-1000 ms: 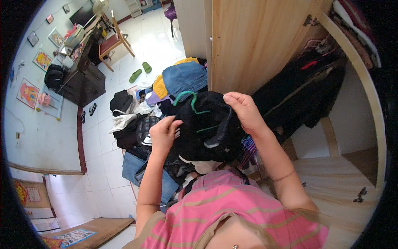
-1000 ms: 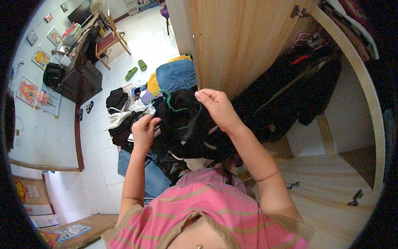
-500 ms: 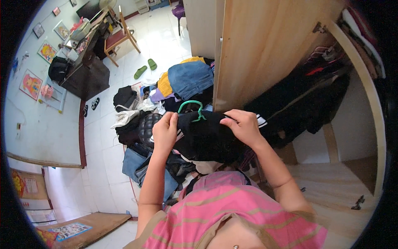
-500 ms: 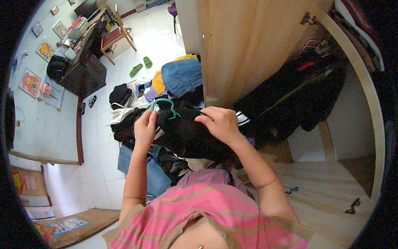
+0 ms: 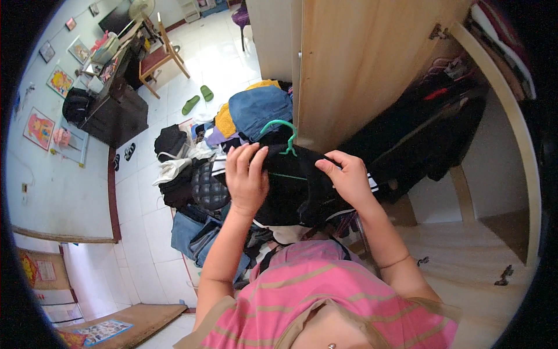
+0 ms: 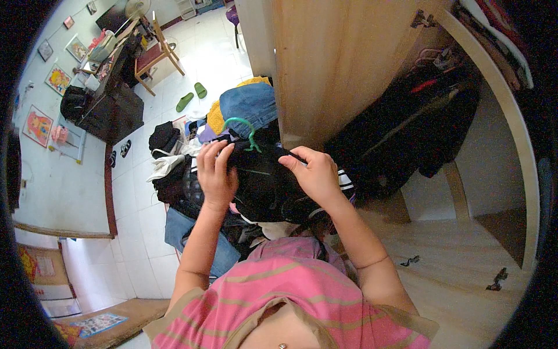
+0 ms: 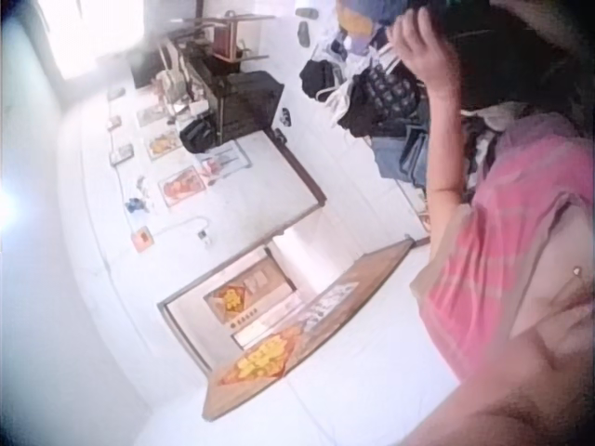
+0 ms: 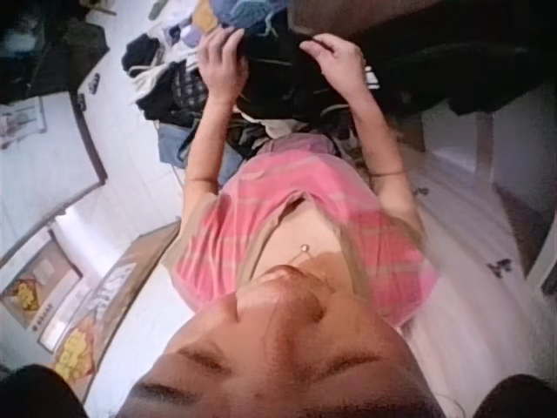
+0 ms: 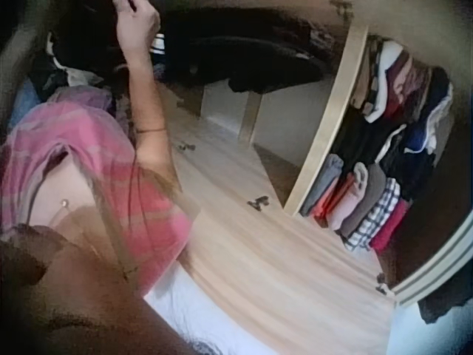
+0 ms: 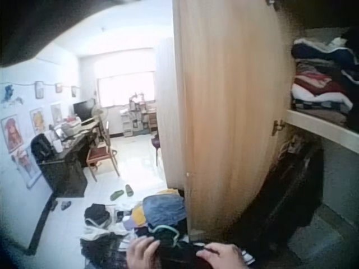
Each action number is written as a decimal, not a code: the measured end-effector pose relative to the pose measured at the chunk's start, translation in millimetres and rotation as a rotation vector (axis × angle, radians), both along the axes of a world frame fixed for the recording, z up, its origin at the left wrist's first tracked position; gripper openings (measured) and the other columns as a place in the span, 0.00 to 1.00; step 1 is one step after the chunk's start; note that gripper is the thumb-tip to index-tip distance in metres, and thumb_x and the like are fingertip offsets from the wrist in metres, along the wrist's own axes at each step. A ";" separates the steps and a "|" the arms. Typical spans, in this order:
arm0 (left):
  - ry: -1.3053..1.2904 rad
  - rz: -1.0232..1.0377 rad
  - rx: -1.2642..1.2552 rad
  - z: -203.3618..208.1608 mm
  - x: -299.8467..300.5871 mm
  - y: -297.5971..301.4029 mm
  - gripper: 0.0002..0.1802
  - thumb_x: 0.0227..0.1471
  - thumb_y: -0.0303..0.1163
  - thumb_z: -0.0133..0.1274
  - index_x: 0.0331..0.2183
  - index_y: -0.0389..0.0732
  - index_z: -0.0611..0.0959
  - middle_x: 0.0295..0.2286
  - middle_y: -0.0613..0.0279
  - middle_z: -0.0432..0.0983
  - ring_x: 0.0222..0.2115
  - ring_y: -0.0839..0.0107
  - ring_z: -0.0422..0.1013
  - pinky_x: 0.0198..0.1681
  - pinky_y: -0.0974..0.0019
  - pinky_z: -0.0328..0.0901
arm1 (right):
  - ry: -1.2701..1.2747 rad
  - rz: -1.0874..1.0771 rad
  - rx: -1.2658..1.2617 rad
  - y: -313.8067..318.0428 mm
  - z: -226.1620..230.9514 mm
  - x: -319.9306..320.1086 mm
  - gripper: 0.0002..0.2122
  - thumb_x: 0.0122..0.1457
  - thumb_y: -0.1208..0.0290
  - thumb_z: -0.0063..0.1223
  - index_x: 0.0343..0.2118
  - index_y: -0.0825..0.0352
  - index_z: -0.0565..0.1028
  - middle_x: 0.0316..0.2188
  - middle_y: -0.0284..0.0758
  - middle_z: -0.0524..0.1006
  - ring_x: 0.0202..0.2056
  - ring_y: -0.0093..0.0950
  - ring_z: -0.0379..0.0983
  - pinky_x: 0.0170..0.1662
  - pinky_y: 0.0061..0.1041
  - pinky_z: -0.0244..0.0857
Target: The person hangs several pieces of clothing including shirts, a sweatshirt, and a light jacket on hangers and places them in a closet.
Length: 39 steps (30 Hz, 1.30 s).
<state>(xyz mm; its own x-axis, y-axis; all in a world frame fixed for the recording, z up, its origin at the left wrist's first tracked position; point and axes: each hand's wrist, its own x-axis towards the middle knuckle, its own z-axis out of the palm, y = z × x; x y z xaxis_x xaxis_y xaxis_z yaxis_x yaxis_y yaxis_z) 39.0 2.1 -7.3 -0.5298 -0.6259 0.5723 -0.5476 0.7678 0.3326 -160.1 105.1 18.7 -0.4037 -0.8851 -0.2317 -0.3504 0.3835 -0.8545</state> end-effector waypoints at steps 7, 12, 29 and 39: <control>0.236 0.221 0.753 7.3 -7.9 -25.4 0.14 0.53 0.33 0.51 0.22 0.32 0.74 0.15 0.55 0.66 0.16 0.64 0.65 0.21 0.66 0.58 | 0.070 0.146 0.075 3.5 -12.3 16.4 0.15 0.50 0.57 0.57 0.32 0.66 0.77 0.26 0.46 0.76 0.30 0.43 0.74 0.33 0.35 0.66; 0.310 -0.140 1.044 8.8 8.3 13.4 0.04 0.48 0.27 0.53 0.26 0.37 0.79 0.17 0.59 0.70 0.19 0.66 0.68 0.24 0.67 0.62 | -0.062 -0.084 0.001 11.7 -0.3 -6.0 0.12 0.49 0.64 0.59 0.30 0.69 0.76 0.19 0.36 0.75 0.22 0.20 0.70 0.28 0.22 0.63; 0.106 0.290 1.219 -76.7 157.0 21.5 0.13 0.41 0.29 0.61 0.32 0.35 0.79 0.25 0.67 0.76 0.26 0.78 0.68 0.32 0.71 0.64 | -0.447 -0.440 -0.277 69.9 53.9 -45.8 0.06 0.50 0.78 0.58 0.31 0.71 0.76 0.25 0.27 0.76 0.26 0.15 0.68 0.31 0.15 0.62; 0.014 0.040 1.651 -135.3 106.5 112.1 0.11 0.52 0.34 0.52 0.34 0.37 0.82 0.28 0.65 0.78 0.30 0.77 0.70 0.38 0.71 0.64 | -0.315 -0.749 -0.282 115.0 35.1 -79.8 0.15 0.55 0.66 0.56 0.38 0.74 0.75 0.30 0.29 0.75 0.31 0.16 0.67 0.36 0.15 0.61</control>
